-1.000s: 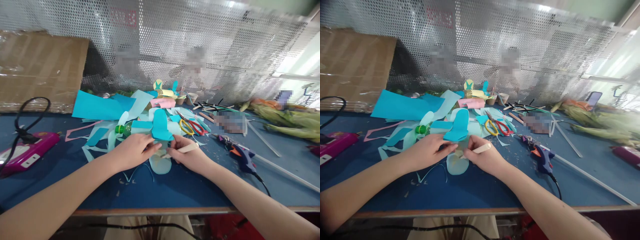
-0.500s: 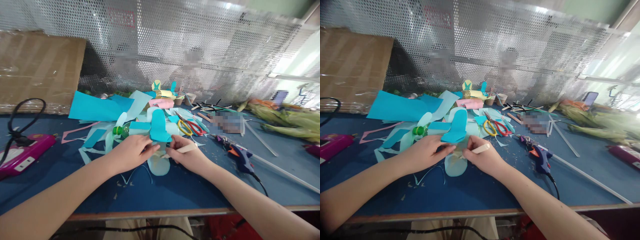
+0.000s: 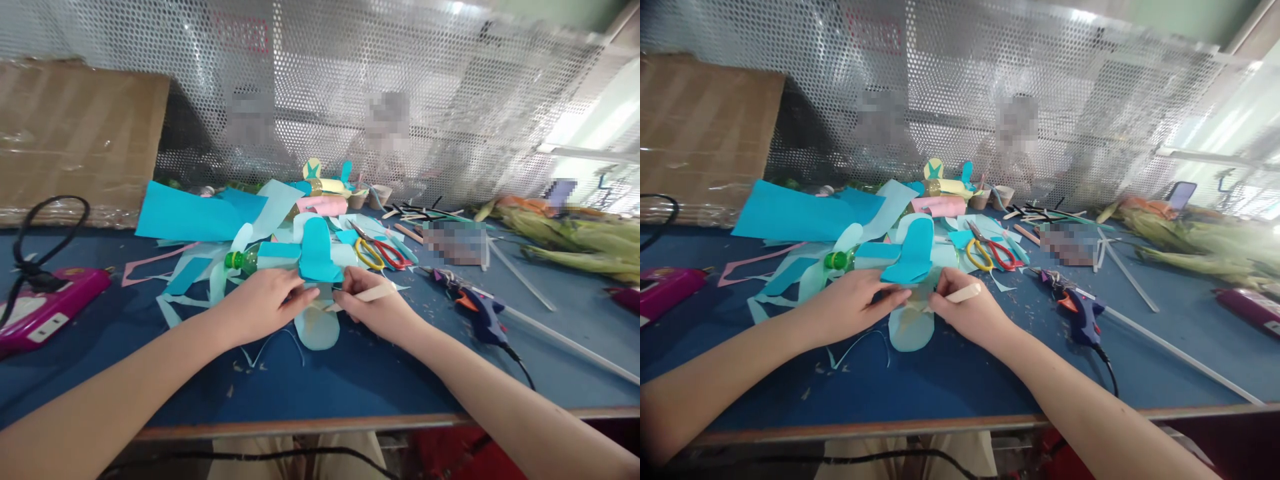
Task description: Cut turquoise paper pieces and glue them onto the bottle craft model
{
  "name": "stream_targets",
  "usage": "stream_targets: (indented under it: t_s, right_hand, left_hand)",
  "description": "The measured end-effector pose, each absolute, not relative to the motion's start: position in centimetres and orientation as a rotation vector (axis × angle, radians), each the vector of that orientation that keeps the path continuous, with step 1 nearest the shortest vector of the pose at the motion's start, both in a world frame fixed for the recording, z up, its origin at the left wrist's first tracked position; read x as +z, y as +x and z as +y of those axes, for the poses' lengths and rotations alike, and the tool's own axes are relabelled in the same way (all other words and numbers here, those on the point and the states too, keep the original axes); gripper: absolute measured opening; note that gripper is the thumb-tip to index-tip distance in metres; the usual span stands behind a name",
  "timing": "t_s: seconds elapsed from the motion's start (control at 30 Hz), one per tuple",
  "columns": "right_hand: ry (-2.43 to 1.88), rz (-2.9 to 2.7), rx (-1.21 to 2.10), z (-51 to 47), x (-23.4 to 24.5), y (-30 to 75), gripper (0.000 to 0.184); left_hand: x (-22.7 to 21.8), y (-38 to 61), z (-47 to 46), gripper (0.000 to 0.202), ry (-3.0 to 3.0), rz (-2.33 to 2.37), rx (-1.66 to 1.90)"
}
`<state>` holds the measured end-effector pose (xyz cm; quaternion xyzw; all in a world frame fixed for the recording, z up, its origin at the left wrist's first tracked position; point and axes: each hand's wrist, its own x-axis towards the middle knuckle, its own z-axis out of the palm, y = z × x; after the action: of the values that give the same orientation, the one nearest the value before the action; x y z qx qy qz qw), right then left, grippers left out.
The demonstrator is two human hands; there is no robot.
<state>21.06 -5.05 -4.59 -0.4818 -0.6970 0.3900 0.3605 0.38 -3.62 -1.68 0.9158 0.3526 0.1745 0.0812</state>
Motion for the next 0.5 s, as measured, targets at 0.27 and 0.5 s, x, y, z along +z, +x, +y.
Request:
stream_targets:
  t_s: [0.27, 0.5]
  right_hand:
    - [-1.24, -1.762, 1.045, -4.98, -4.57, 21.11, 0.02]
    - [-1.253, -1.771, 1.025, -5.2, -4.52, 20.98, 0.021]
  left_hand:
    - [-1.5, 0.39, -3.65, 0.027, 2.711, 1.05, 0.503]
    - [-1.42, 0.39, -3.75, 0.025, 2.695, 1.038, 0.513]
